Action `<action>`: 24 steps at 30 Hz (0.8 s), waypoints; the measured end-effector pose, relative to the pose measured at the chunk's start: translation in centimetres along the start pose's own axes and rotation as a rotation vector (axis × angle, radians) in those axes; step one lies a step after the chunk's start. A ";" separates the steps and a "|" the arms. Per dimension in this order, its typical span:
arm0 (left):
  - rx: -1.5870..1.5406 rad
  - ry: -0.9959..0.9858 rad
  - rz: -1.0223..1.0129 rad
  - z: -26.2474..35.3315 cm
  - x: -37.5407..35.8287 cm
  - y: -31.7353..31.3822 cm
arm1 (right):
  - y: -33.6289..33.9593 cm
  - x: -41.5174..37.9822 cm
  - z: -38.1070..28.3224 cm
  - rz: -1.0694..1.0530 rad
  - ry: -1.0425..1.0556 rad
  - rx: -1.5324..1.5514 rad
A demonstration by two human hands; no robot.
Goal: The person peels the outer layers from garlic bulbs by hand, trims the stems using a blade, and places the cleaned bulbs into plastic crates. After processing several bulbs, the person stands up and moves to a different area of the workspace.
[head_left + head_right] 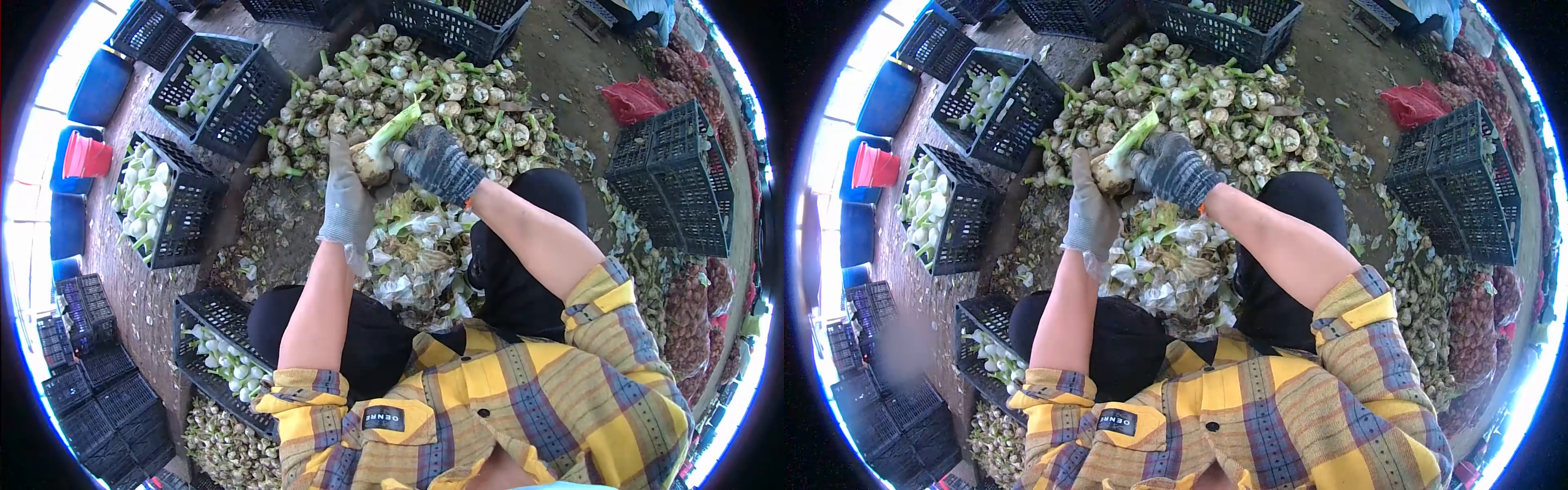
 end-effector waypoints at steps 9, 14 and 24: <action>-0.051 -0.150 -0.057 -0.8 0.8 -0.3 | 0.7 0.2 1.2 0.151 0.032 -0.070; -0.205 0.095 -0.128 -1.7 0.9 -0.2 | 0.5 -0.4 1.0 0.031 -0.349 0.489; -0.487 0.199 -0.180 -2.1 1.1 -0.4 | 0.1 -0.2 1.8 -0.039 -0.333 0.703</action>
Point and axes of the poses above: each hand's wrist, its own x-axis towards the middle knuckle, its own y-axis out of the back of the hand, z = x × y, the point moved 5 cm from there along x, towards the middle knuckle, and after that the axes turned 3 degrees about -y, right-handed, at the moved point
